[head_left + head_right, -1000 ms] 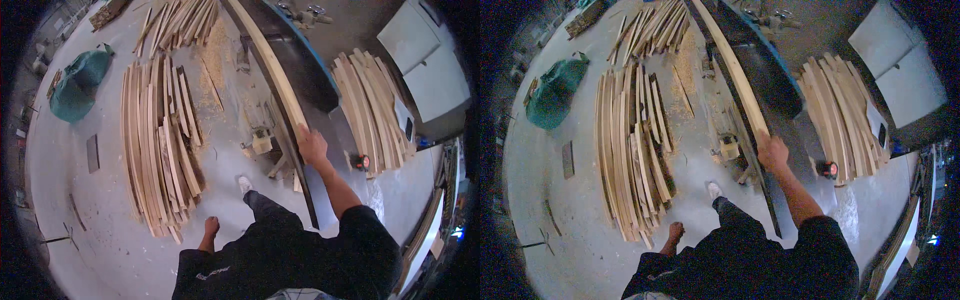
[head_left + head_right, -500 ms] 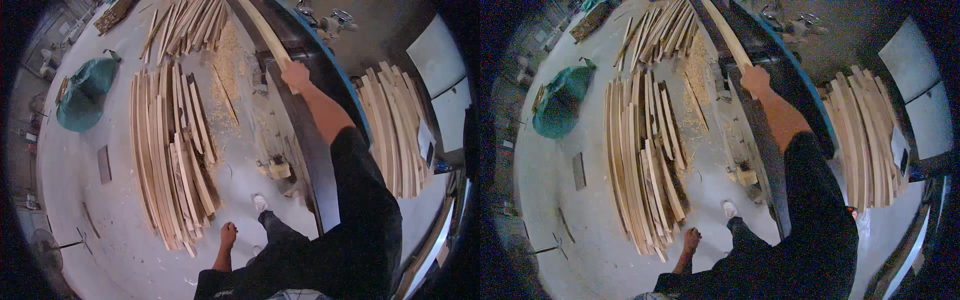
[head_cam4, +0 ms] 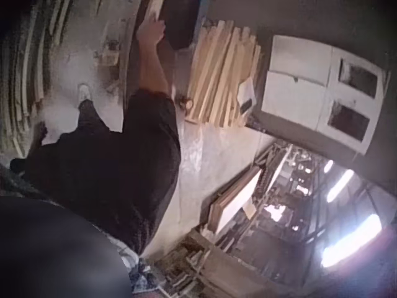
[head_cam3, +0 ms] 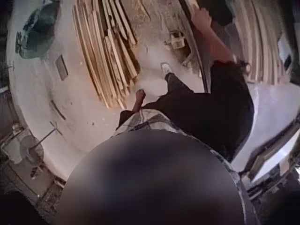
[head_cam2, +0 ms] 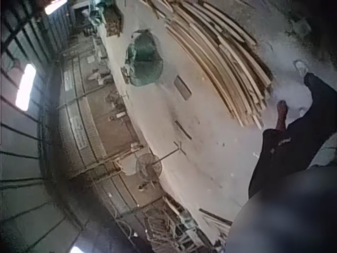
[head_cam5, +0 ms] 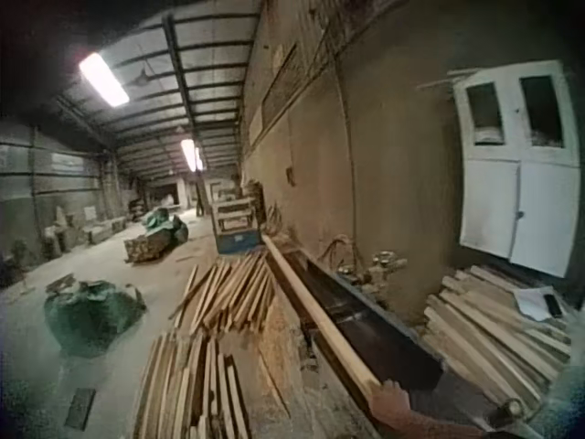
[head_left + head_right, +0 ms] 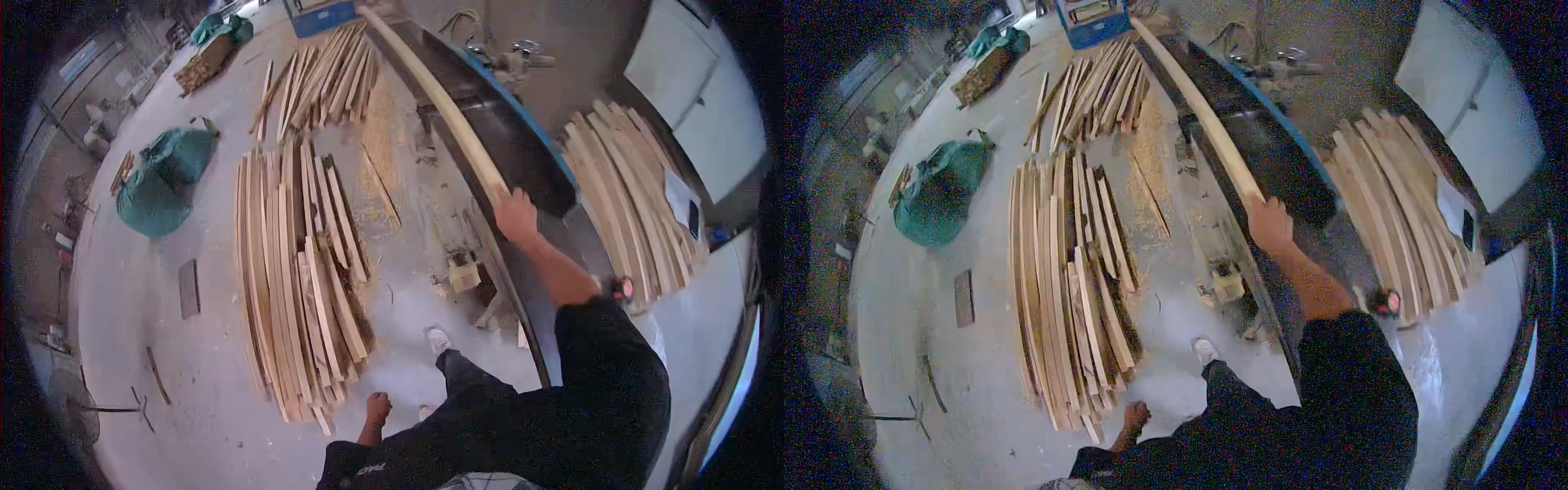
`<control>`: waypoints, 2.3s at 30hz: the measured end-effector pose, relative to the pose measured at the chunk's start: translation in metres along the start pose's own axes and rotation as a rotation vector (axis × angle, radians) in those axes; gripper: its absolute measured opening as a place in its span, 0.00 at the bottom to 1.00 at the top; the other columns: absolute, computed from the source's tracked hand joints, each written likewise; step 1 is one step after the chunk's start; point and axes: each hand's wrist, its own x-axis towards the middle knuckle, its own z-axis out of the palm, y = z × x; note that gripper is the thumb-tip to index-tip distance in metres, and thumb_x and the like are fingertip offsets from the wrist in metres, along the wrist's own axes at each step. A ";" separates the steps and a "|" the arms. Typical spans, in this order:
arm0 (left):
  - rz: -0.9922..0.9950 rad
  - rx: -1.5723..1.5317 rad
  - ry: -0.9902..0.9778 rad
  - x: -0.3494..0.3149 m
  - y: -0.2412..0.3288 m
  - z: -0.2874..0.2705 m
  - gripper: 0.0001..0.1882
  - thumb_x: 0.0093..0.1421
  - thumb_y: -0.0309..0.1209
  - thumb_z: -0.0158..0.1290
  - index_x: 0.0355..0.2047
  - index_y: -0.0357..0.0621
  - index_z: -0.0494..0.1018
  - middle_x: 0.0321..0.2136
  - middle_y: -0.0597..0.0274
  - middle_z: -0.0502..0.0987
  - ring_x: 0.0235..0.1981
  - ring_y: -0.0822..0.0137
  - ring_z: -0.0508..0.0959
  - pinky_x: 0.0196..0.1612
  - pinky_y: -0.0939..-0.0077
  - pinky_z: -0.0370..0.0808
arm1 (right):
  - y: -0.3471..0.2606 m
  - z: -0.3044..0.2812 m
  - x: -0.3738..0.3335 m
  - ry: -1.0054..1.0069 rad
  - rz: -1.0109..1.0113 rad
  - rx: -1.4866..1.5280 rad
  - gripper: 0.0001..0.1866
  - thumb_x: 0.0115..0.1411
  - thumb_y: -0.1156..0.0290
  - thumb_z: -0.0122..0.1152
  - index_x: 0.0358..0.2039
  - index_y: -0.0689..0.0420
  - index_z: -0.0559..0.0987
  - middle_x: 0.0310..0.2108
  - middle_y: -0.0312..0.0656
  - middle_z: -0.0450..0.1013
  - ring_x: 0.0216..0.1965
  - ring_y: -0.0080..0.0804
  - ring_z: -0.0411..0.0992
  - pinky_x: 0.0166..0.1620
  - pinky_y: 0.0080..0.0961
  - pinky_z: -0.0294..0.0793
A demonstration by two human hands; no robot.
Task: Smoothing wooden planks using a jointer machine in a factory.
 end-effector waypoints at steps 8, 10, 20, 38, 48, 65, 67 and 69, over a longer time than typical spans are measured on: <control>0.350 0.067 -0.072 -0.039 -0.028 0.029 0.07 0.54 0.31 0.48 0.23 0.41 0.71 0.25 0.48 0.74 0.29 0.49 0.76 0.34 0.55 0.74 | 0.020 -0.101 -0.349 -0.112 0.111 -0.086 0.29 0.57 0.60 0.58 0.60 0.43 0.66 0.38 0.56 0.70 0.43 0.57 0.70 0.43 0.48 0.72; 0.601 0.316 0.055 -0.072 -0.033 0.036 0.07 0.54 0.31 0.48 0.23 0.41 0.72 0.25 0.49 0.75 0.29 0.49 0.76 0.34 0.55 0.75 | 0.026 -0.127 -0.415 -0.158 0.104 -0.108 0.29 0.56 0.61 0.59 0.59 0.45 0.67 0.37 0.55 0.72 0.42 0.56 0.71 0.42 0.48 0.72; 0.609 0.617 -0.244 -0.183 -0.071 0.102 0.11 0.55 0.31 0.45 0.27 0.41 0.76 0.26 0.47 0.78 0.32 0.48 0.78 0.39 0.50 0.74 | 0.102 -0.216 -0.705 -0.100 0.148 0.056 0.31 0.49 0.67 0.67 0.56 0.48 0.72 0.35 0.45 0.73 0.37 0.47 0.70 0.40 0.42 0.72; 0.461 0.338 -0.501 -0.348 0.047 0.260 0.17 0.60 0.41 0.47 0.34 0.38 0.76 0.34 0.40 0.78 0.39 0.39 0.77 0.44 0.51 0.73 | 0.167 -0.339 -1.107 -0.266 0.374 0.004 0.30 0.47 0.69 0.68 0.54 0.49 0.74 0.33 0.43 0.72 0.39 0.44 0.68 0.44 0.39 0.66; 0.332 0.390 -0.326 -0.303 0.004 0.195 0.19 0.60 0.39 0.44 0.31 0.33 0.76 0.34 0.36 0.77 0.40 0.39 0.76 0.46 0.51 0.73 | 0.160 -0.298 -0.922 -0.257 0.292 0.098 0.28 0.52 0.71 0.63 0.56 0.51 0.72 0.35 0.45 0.73 0.39 0.45 0.69 0.42 0.41 0.68; 0.505 0.387 -0.069 -0.101 -0.072 0.076 0.16 0.62 0.38 0.45 0.28 0.35 0.73 0.27 0.38 0.76 0.32 0.39 0.75 0.38 0.47 0.72 | 0.108 -0.212 -0.619 -0.286 0.251 0.062 0.34 0.51 0.69 0.64 0.59 0.39 0.65 0.35 0.49 0.69 0.40 0.52 0.69 0.39 0.46 0.73; 0.555 0.309 0.037 -0.082 -0.064 0.060 0.16 0.62 0.37 0.45 0.28 0.35 0.73 0.26 0.38 0.76 0.32 0.39 0.75 0.37 0.47 0.72 | 0.102 -0.201 -0.591 -0.243 0.209 0.072 0.34 0.51 0.69 0.63 0.59 0.39 0.65 0.35 0.50 0.69 0.40 0.52 0.69 0.39 0.47 0.73; 0.556 0.288 0.112 -0.071 -0.055 0.045 0.15 0.62 0.36 0.46 0.28 0.36 0.73 0.26 0.38 0.76 0.31 0.38 0.75 0.37 0.47 0.72 | 0.096 -0.187 -0.555 -0.274 0.224 0.018 0.33 0.52 0.69 0.62 0.60 0.39 0.65 0.36 0.51 0.69 0.41 0.52 0.69 0.39 0.47 0.73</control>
